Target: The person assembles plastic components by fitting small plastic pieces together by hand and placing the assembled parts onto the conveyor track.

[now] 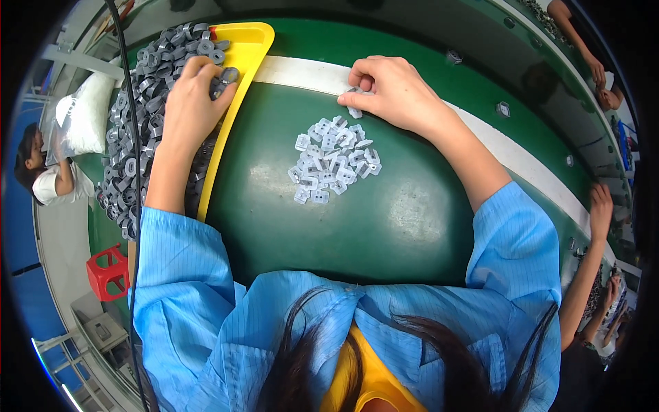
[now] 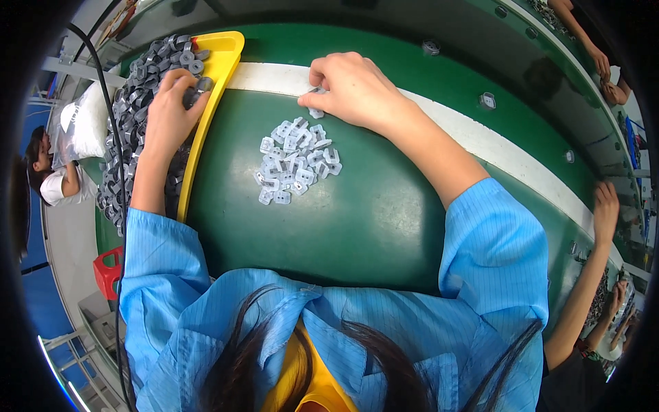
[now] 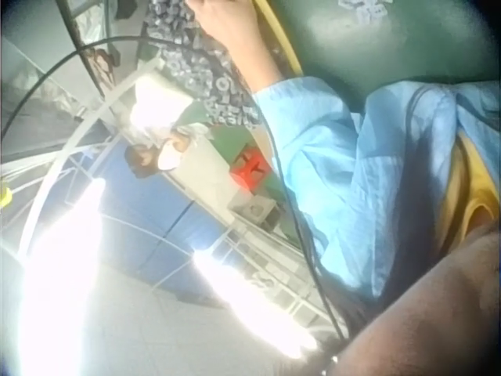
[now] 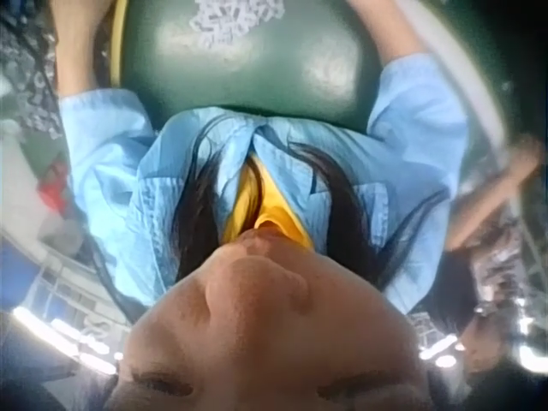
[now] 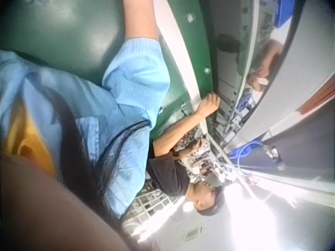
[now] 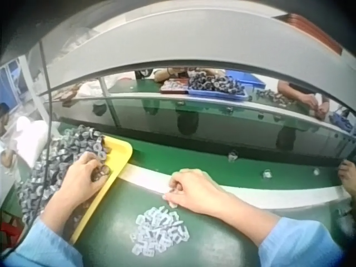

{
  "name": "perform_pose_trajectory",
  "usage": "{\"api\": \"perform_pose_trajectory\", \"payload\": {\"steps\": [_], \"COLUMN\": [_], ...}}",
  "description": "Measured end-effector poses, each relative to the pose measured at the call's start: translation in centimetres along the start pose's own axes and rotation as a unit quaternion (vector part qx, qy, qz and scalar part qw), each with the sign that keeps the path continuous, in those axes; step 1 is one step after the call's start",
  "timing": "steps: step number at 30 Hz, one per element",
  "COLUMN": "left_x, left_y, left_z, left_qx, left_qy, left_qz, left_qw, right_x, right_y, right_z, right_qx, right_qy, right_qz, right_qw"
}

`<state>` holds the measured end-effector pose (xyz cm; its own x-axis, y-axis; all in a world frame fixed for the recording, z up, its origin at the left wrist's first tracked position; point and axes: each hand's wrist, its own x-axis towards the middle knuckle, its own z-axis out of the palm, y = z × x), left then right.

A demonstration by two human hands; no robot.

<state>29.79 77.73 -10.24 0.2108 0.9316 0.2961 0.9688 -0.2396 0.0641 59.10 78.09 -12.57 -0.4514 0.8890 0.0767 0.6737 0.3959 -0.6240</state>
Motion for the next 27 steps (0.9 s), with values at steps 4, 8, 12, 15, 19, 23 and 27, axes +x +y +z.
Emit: {"api": "perform_pose_trajectory", "payload": {"steps": [4, 8, 12, 15, 19, 23, 27], "left_x": [-0.6, -2.0, -2.2, -2.2, -2.3, -2.4, -2.6], "left_y": [4.5, 9.4, 11.0, 11.4, 11.5, 11.4, 11.1], "left_z": [-2.3, -0.5, 2.2, 3.9, 5.0, 5.1, 5.3], "left_qx": [-0.094, -0.119, -0.145, -0.139, -0.133, -0.158, -0.176], "left_qy": [0.108, 0.078, 0.085, 0.135, 0.186, 0.218, 0.210], "left_qz": [0.051, 0.089, 0.080, 0.075, 0.092, 0.088, 0.085], "left_qw": [0.988, 0.986, 0.983, 0.978, 0.969, 0.959, 0.958], "right_x": [-0.2, 0.0, 0.1, 0.0, -0.4, -0.3, -0.6], "right_y": [0.5, 1.1, 0.4, -0.4, -0.7, -0.5, -0.3], "right_z": [-0.1, -0.7, -2.0, 0.0, 0.9, 1.3, 1.8], "right_qx": [0.003, 0.036, 0.335, 0.292, 0.137, 0.313, 0.179], "right_qy": [0.012, 0.039, -0.014, 0.007, 0.103, 0.011, 0.059], "right_qz": [-0.011, 0.012, 0.050, 0.034, 0.007, 0.085, 0.033], "right_qw": [1.000, 0.998, 0.941, 0.956, 0.985, 0.946, 0.981]}}
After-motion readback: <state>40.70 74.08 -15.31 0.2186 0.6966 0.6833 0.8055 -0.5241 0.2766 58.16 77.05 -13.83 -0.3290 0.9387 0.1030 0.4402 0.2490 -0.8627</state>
